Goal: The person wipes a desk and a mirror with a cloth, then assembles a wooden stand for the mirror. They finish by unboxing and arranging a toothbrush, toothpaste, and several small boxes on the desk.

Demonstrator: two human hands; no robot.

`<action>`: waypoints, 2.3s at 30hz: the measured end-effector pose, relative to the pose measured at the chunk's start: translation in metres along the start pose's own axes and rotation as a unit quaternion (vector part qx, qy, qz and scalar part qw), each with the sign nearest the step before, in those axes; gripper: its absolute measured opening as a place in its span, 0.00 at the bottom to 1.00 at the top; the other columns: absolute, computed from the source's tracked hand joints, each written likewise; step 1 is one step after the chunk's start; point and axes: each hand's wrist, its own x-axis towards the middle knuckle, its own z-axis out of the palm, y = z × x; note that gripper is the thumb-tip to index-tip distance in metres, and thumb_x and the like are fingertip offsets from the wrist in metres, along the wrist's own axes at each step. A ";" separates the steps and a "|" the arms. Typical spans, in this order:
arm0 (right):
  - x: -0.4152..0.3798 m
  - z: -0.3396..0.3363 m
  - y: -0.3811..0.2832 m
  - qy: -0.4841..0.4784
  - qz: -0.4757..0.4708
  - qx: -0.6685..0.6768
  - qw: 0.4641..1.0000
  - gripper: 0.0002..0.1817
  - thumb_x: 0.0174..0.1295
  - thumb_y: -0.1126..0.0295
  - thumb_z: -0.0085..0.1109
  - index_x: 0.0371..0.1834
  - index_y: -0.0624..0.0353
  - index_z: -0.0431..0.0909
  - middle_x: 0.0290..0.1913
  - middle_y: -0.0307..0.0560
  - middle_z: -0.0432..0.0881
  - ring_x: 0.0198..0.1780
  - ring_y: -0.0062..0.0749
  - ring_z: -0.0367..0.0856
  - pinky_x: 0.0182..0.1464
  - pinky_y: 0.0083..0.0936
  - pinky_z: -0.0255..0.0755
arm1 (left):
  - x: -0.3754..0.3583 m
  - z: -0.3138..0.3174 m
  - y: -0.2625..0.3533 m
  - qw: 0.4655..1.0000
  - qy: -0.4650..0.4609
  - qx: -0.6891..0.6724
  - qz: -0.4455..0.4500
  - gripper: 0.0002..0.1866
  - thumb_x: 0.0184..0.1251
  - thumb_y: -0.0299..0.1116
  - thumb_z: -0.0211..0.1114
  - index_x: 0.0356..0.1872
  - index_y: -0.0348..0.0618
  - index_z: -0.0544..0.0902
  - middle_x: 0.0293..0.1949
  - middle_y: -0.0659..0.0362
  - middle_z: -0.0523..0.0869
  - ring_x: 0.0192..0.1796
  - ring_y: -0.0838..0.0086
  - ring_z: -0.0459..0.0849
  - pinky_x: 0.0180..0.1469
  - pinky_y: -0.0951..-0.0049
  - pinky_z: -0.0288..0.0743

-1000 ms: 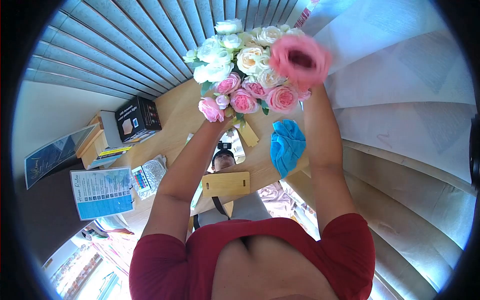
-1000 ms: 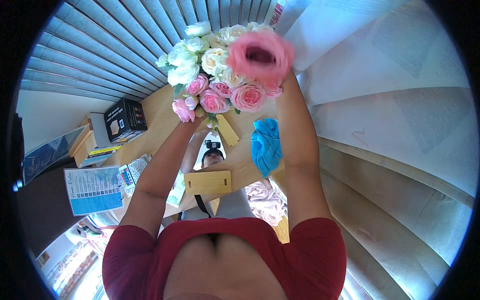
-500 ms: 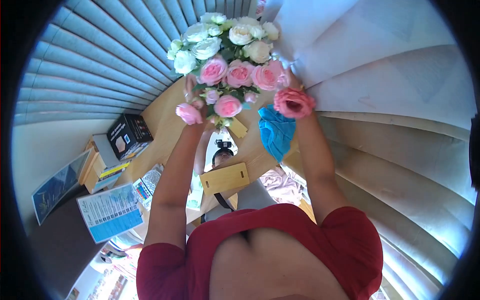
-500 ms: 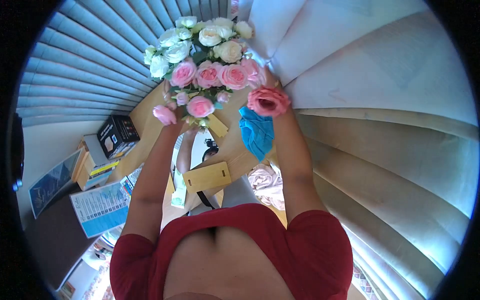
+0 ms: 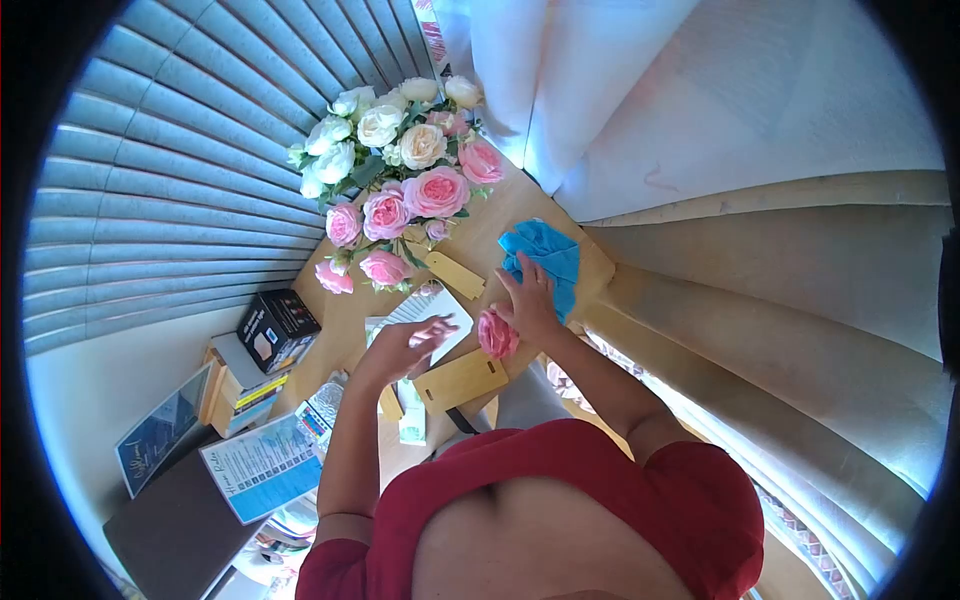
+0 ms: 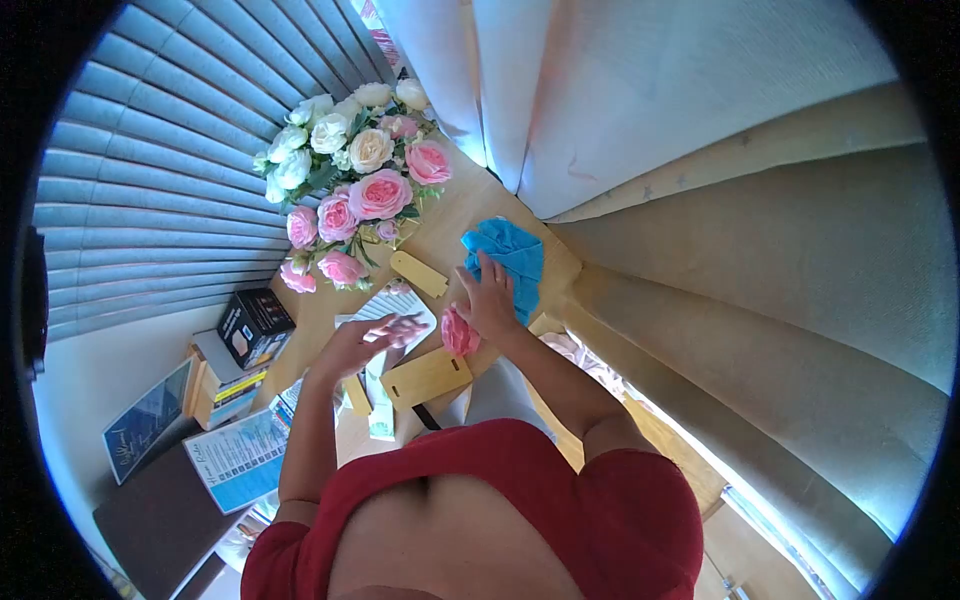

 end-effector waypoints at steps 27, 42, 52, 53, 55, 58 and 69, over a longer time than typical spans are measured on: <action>0.055 -0.131 -0.072 -0.008 0.118 0.801 0.587 0.15 0.63 0.72 0.50 0.53 0.58 0.67 0.43 0.39 0.76 0.42 0.21 0.75 0.48 0.22 0.72 | -0.227 -0.089 0.075 0.561 0.006 -0.530 0.636 0.16 0.63 0.37 0.61 0.47 0.38 0.78 0.26 0.58 0.81 0.21 0.74 0.77 0.21 0.76 0.71; 0.244 -0.097 -0.143 0.055 -0.179 -0.035 0.982 0.19 0.49 0.57 0.63 0.31 0.66 0.79 0.32 0.61 0.80 0.36 0.52 0.80 0.42 0.41 0.73 | 0.051 -0.009 -0.140 0.703 0.470 -0.534 -0.017 0.36 0.65 0.42 0.56 0.71 0.42 0.54 0.48 0.59 0.77 0.42 0.75 0.74 0.43 0.71 0.69; 0.224 -0.147 -0.115 0.095 -0.131 0.213 0.964 0.17 0.56 0.59 0.63 0.36 0.64 0.81 0.29 0.52 0.77 0.36 0.36 0.77 0.39 0.31 0.71 | 0.083 -0.039 -0.042 0.614 0.506 -0.594 0.123 0.36 0.69 0.41 0.56 0.72 0.44 0.50 0.58 0.56 0.75 0.51 0.73 0.75 0.47 0.73 0.71; 0.225 -0.143 -0.097 0.096 -0.130 0.214 0.963 0.17 0.56 0.59 0.63 0.36 0.64 0.81 0.29 0.52 0.77 0.36 0.36 0.77 0.39 0.31 0.71 | 0.094 -0.050 -0.048 0.615 0.505 -0.593 0.123 0.36 0.69 0.41 0.56 0.72 0.44 0.50 0.58 0.56 0.75 0.51 0.73 0.75 0.47 0.73 0.71; 0.222 -0.118 -0.048 0.132 -0.065 0.267 0.952 0.15 0.58 0.61 0.61 0.37 0.63 0.81 0.32 0.51 0.78 0.38 0.33 0.77 0.39 0.28 0.72 | 0.120 -0.072 -0.070 0.685 0.542 -0.474 0.109 0.32 0.70 0.42 0.55 0.70 0.42 0.56 0.56 0.56 0.77 0.49 0.75 0.76 0.48 0.74 0.70; 0.190 -0.088 -0.014 0.205 -0.008 0.331 0.921 0.12 0.61 0.65 0.57 0.39 0.62 0.79 0.36 0.49 0.78 0.40 0.31 0.77 0.41 0.27 0.72 | 0.136 -0.092 -0.072 0.723 0.504 -0.462 0.096 0.29 0.70 0.45 0.54 0.67 0.40 0.64 0.53 0.54 0.80 0.47 0.73 0.78 0.50 0.74 0.69; 0.133 0.017 -0.002 -0.007 0.199 0.589 0.783 0.18 0.59 0.73 0.56 0.53 0.53 0.66 0.45 0.43 0.74 0.43 0.29 0.77 0.41 0.26 0.76 | 0.081 -0.088 -0.073 0.754 0.362 -0.542 0.079 0.37 0.70 0.53 0.49 0.74 0.63 0.41 0.61 0.60 0.71 0.52 0.73 0.74 0.51 0.64 0.69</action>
